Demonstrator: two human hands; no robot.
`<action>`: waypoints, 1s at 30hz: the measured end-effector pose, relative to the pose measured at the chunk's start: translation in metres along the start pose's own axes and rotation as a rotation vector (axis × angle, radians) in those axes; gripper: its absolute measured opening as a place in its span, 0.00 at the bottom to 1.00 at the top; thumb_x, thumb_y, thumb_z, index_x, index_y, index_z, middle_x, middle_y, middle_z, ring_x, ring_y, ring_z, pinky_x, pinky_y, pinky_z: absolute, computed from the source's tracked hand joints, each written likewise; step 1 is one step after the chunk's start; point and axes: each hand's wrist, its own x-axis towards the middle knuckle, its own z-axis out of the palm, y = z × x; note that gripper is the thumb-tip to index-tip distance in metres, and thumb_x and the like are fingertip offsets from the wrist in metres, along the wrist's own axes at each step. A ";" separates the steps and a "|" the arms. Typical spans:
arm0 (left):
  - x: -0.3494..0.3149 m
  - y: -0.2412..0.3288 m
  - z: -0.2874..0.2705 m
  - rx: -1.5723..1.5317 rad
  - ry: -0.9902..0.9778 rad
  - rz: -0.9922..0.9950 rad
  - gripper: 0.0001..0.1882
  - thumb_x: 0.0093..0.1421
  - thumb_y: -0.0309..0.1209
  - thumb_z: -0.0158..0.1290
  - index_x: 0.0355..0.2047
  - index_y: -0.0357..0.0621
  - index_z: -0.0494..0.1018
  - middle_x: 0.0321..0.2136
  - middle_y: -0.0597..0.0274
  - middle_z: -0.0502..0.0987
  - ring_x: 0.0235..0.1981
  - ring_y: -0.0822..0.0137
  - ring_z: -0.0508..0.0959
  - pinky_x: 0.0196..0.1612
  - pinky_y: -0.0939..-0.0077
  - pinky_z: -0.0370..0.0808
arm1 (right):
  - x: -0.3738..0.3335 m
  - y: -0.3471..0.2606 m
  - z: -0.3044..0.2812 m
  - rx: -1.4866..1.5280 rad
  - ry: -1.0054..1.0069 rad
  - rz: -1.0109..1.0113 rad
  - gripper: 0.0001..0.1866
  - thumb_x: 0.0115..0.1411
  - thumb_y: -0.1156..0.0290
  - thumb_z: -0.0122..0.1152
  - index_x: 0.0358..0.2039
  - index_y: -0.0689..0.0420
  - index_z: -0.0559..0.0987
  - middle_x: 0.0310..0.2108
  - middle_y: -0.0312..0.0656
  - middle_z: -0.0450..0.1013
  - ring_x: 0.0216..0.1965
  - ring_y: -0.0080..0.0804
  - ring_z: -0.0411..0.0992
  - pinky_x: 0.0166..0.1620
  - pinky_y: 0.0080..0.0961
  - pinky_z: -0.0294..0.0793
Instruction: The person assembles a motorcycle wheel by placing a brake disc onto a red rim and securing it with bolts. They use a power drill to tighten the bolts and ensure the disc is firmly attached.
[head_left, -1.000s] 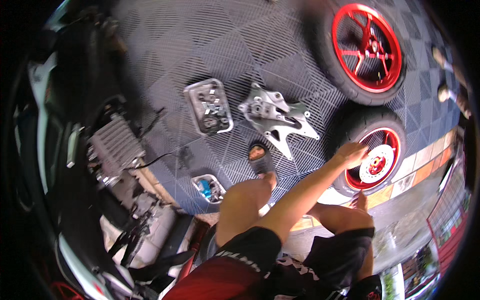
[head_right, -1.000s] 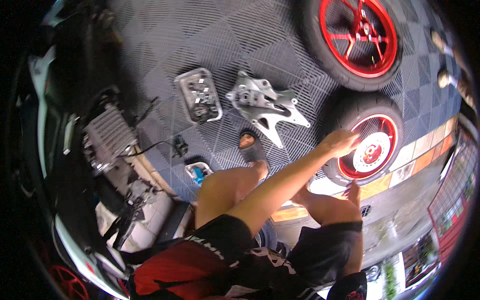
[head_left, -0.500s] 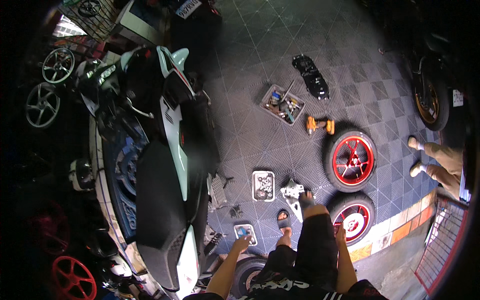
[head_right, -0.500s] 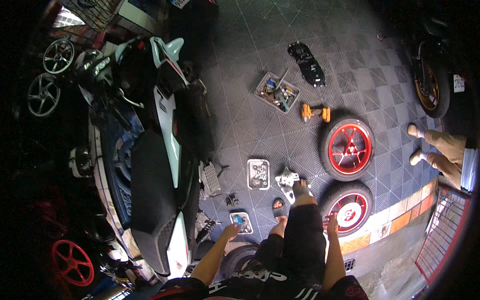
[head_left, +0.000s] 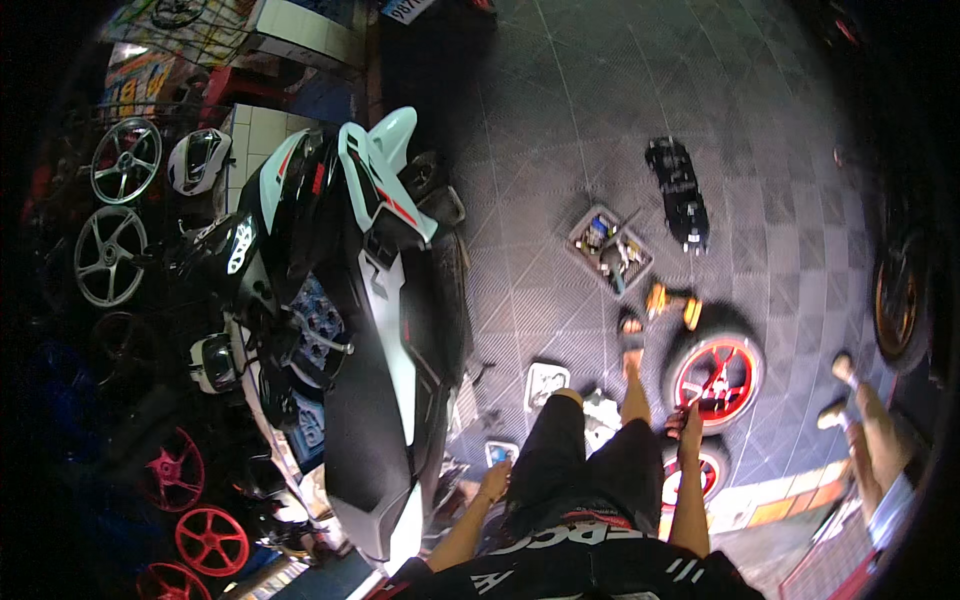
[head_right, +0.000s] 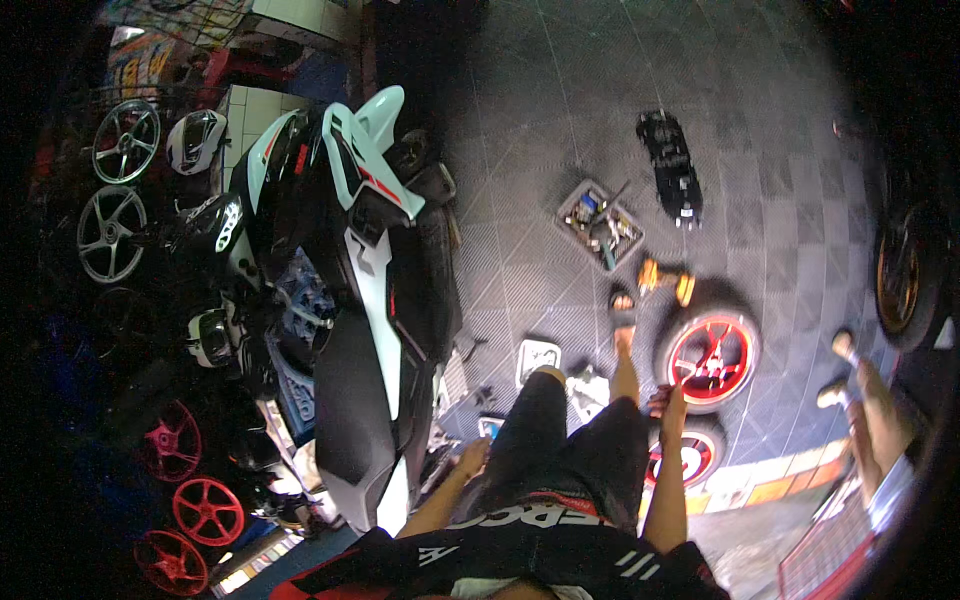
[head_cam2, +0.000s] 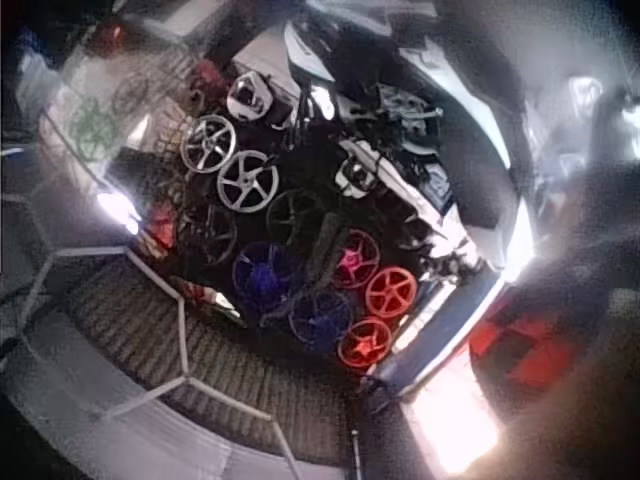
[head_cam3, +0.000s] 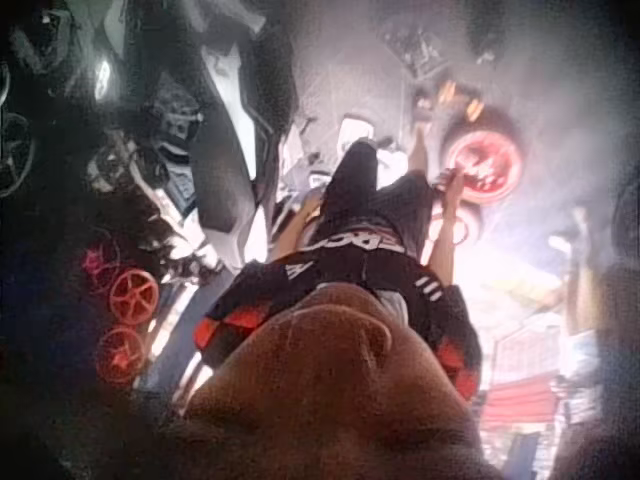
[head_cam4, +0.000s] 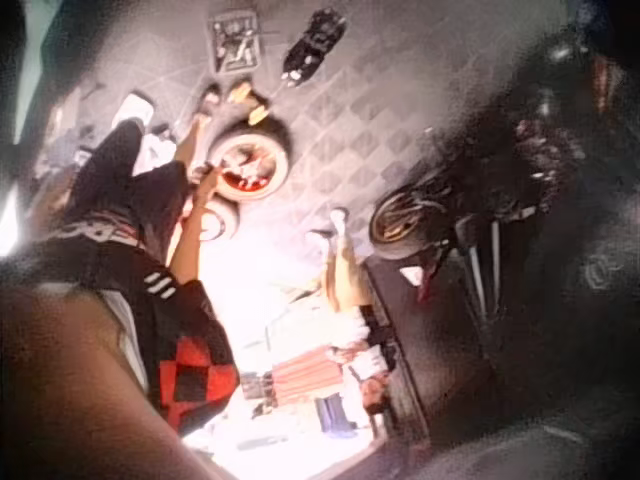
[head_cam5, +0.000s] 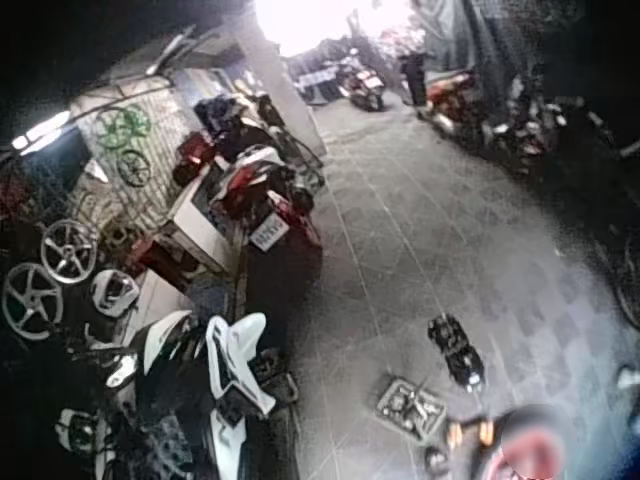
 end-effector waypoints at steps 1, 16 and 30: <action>0.021 -0.001 -0.017 0.601 0.120 0.307 0.20 0.73 0.37 0.44 0.60 0.40 0.70 0.52 0.46 0.79 0.56 0.46 0.78 0.56 0.50 0.75 | 0.006 -0.033 0.028 0.055 -0.014 0.004 0.35 0.74 0.34 0.41 0.46 0.57 0.78 0.27 0.38 0.78 0.26 0.26 0.78 0.26 0.21 0.75; 0.081 0.485 -0.203 -0.233 0.514 0.588 0.20 0.71 0.41 0.54 0.52 0.35 0.78 0.48 0.42 0.82 0.53 0.47 0.81 0.58 0.58 0.76 | 0.113 -0.358 0.280 -0.642 -0.109 0.224 0.35 0.72 0.35 0.46 0.49 0.58 0.80 0.35 0.46 0.81 0.32 0.35 0.80 0.32 0.35 0.81; 0.220 0.797 -0.340 -1.368 0.300 0.214 0.15 0.74 0.34 0.52 0.51 0.35 0.79 0.46 0.58 0.84 0.50 0.65 0.82 0.56 0.72 0.76 | 0.392 -0.642 1.114 -1.234 -0.837 -0.520 0.18 0.73 0.58 0.58 0.33 0.61 0.76 0.26 0.36 0.72 0.27 0.24 0.70 0.32 0.30 0.70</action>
